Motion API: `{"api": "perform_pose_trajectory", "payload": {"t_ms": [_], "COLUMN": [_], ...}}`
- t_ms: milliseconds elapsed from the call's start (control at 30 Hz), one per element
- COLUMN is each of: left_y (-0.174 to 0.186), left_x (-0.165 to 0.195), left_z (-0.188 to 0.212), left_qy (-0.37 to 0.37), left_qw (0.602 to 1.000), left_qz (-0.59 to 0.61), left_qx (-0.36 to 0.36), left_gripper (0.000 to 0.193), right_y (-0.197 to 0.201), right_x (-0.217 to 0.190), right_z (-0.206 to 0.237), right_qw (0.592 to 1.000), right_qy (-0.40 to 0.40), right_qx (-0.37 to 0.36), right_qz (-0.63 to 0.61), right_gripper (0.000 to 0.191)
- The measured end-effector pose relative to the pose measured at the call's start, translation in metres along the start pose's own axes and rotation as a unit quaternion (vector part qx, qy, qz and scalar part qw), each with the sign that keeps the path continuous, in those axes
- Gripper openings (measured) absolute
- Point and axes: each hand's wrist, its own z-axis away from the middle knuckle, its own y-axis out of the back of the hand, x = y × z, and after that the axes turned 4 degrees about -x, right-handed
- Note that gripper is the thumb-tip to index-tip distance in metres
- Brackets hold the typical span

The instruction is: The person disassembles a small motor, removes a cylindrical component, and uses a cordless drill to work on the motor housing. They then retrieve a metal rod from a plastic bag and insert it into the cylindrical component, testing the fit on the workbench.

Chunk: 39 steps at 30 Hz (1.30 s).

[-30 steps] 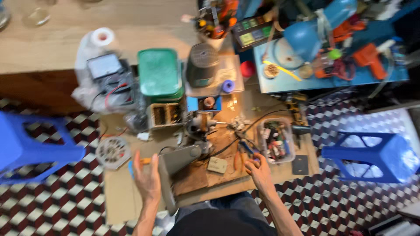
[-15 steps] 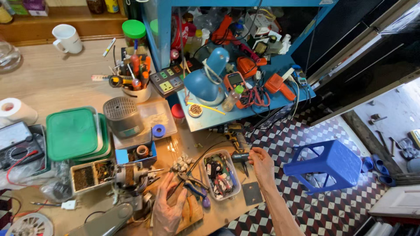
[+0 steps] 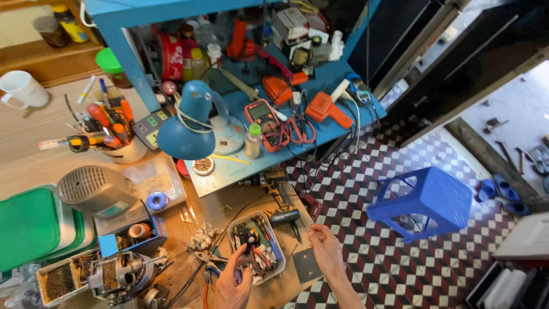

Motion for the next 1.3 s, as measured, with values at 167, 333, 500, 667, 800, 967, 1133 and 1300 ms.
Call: {"api": "perform_pose_trajectory", "payload": {"t_ms": [167, 333, 500, 667, 800, 967, 1133, 1300], "left_y": [-0.012, -0.038, -0.101, -0.216, -0.336, -0.423, -0.445, -0.450], "left_x": [0.020, 0.049, 0.060, 0.074, 0.088, 0.088, 0.104, 0.140], "left_z": [-0.007, 0.001, 0.028, 0.068, 0.096, 0.120, 0.106, 0.057], "left_qy": [-0.053, 0.056, -0.038, -0.011, -0.061, -0.146, -0.078, -0.165], "left_qw": [0.994, 0.983, 0.990, 0.989, 0.995, 0.986, 0.991, 0.979], "left_qz": [-0.033, -0.039, -0.080, -0.135, -0.079, -0.057, -0.094, -0.116], "left_qx": [-0.094, -0.172, -0.109, -0.064, -0.028, -0.049, -0.056, 0.019], "left_gripper": [0.049, 0.045, 0.053, 0.056, 0.052, 0.049, 0.046, 0.043], "right_y": [0.023, 0.074, 0.133, 0.226, 0.322, 0.400, 0.421, 0.416], "right_x": [0.032, 0.028, 0.041, 0.079, 0.112, 0.137, 0.130, 0.094], "right_z": [0.057, 0.081, 0.073, 0.050, 0.023, -0.003, -0.043, -0.085], "right_qw": [0.997, 0.995, 0.995, 0.997, 0.995, 0.993, 0.990, 0.985], "right_qy": [-0.058, -0.042, -0.042, 0.023, 0.030, 0.037, 0.096, 0.101], "right_qx": [0.029, 0.052, 0.036, 0.008, -0.008, 0.007, 0.011, -0.022], "right_qz": [0.033, 0.073, 0.084, 0.079, 0.091, 0.114, 0.099, 0.135], "right_gripper": [0.039, 0.039, 0.042, 0.042, 0.042, 0.040, 0.038, 0.034]}}
